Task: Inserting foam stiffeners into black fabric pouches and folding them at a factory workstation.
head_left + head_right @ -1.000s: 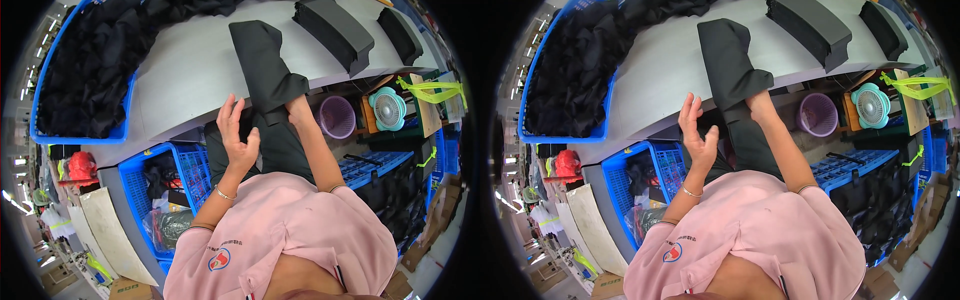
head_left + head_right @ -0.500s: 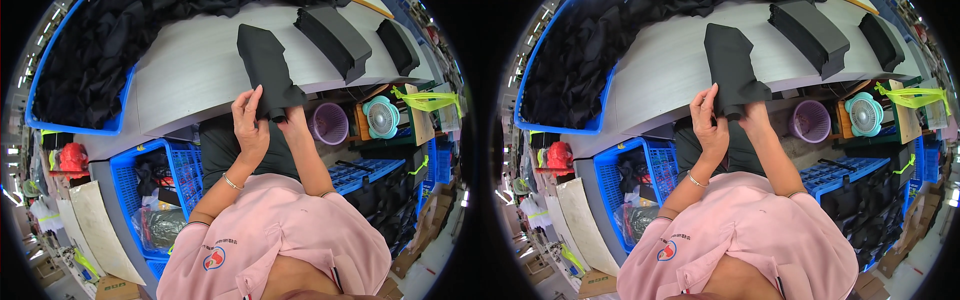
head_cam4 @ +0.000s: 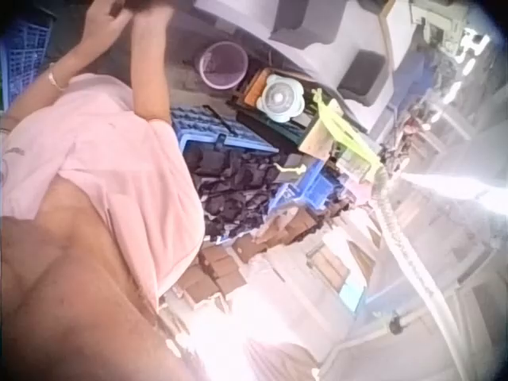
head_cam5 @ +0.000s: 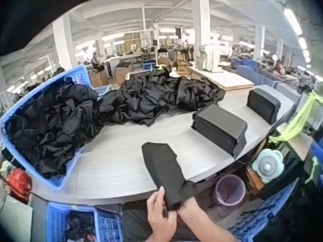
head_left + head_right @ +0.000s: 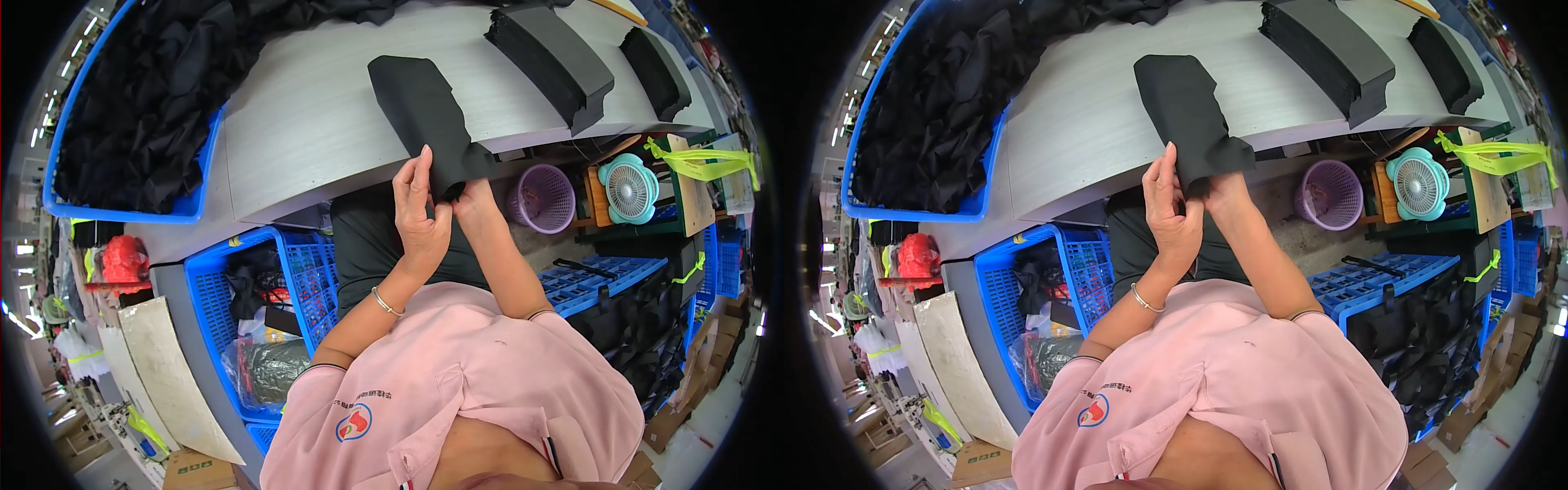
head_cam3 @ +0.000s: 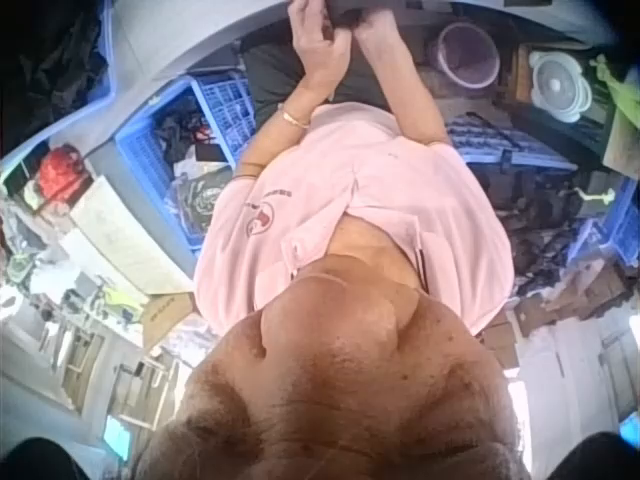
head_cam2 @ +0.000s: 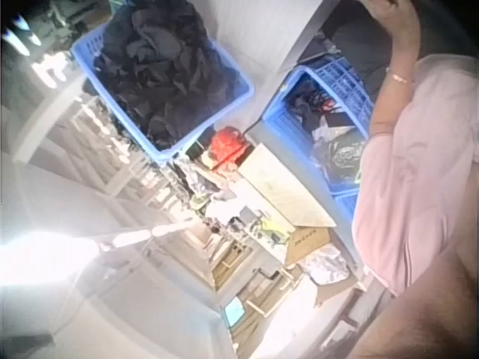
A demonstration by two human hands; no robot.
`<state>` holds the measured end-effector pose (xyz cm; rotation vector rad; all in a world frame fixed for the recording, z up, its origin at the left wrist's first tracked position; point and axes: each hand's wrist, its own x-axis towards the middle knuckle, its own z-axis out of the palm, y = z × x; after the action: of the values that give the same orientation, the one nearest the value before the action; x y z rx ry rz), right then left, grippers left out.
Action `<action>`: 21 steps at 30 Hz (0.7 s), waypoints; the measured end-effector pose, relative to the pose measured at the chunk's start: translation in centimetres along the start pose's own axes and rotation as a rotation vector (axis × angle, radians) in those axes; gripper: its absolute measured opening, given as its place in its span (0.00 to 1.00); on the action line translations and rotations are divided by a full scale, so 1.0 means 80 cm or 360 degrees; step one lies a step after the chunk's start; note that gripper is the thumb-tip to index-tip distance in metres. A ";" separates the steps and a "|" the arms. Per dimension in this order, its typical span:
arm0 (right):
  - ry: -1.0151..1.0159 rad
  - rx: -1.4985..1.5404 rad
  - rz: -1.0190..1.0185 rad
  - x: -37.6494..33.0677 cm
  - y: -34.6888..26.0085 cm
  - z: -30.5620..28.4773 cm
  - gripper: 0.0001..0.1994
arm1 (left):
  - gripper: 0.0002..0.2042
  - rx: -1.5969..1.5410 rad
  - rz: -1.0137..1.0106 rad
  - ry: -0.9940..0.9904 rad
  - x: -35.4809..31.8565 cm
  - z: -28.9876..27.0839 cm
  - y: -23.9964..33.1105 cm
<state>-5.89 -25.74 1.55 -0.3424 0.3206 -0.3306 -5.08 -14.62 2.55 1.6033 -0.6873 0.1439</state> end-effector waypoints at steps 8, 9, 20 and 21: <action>0.0333 -0.0011 0.0004 0.007 0.004 0.020 0.18 | 0.41 0.0047 0.0068 -0.0066 -0.001 -0.004 -0.013; 0.0324 -0.0012 0.0007 0.008 0.004 0.022 0.18 | 0.42 0.0052 0.0093 -0.0089 0.001 -0.006 -0.013; 0.0408 -0.0652 -0.0614 0.044 0.030 -0.017 0.24 | 0.26 -0.0238 -0.0180 -0.0060 0.013 -0.047 -0.012; 0.0328 -0.0670 -0.0721 0.059 0.031 -0.048 0.23 | 0.24 -0.0215 -0.0227 0.0004 0.014 -0.040 -0.012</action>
<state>-2.41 -26.32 -3.93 -0.8022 0.5174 -0.7499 -2.71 -12.02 2.82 1.5159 -0.5662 -0.0049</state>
